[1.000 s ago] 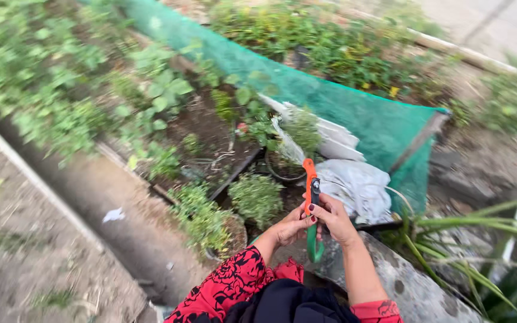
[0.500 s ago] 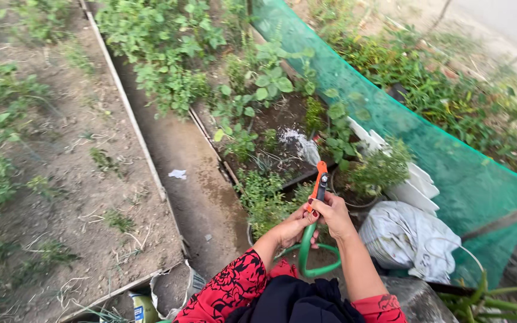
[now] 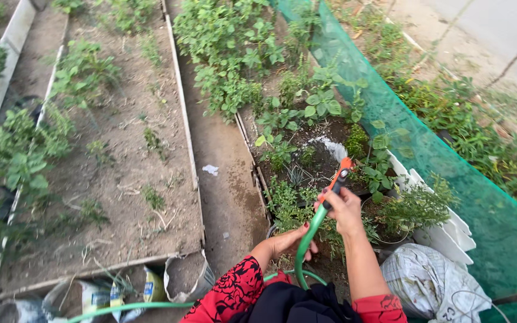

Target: The person waters various plants in a garden using a green hose with an orange spray nozzle. They systematically move along a raised bed and adjacent potted plants, directing water at the base of each plant.

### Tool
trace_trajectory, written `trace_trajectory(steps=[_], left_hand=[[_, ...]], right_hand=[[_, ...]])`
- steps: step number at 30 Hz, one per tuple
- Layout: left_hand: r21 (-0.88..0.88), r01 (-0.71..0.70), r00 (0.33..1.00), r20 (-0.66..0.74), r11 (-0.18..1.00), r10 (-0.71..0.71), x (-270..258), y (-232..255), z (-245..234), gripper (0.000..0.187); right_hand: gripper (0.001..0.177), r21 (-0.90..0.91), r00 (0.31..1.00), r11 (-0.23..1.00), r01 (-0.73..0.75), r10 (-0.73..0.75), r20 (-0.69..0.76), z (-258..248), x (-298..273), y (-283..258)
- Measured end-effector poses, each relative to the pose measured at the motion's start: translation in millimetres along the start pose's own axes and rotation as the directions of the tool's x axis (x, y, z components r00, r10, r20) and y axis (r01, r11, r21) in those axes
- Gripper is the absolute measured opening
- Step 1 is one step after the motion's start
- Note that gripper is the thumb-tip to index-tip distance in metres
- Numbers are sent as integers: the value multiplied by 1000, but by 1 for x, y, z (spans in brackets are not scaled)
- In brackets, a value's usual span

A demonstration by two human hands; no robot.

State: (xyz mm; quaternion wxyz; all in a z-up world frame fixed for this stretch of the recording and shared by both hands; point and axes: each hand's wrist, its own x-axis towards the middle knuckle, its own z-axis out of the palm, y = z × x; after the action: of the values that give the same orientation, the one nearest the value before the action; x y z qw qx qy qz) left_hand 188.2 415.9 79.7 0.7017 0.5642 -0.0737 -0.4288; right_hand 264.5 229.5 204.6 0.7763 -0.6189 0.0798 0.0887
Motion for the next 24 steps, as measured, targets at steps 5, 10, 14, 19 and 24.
trace_trajectory(steps=[5,10,14,19,24], left_hand=[[106,42,972,-233,993,-16,-15,-73,-7,103],[32,196,743,-657,980,-128,-68,-78,-17,92],[175,561,493,-856,809,-156,-131,-22,-24,105],[244,703,306,-952,668,25,-194,56,-24,98],[301,649,422,-907,699,-2,-214,77,-44,90]], right_hand=[[24,54,996,996,75,-78,43,-17,27,-43],[23,54,994,998,13,-18,105,-30,39,-41],[24,75,989,995,-65,54,135,-13,41,-11],[27,130,972,979,-159,133,192,9,45,7],[30,189,967,966,-175,132,220,28,49,7]])
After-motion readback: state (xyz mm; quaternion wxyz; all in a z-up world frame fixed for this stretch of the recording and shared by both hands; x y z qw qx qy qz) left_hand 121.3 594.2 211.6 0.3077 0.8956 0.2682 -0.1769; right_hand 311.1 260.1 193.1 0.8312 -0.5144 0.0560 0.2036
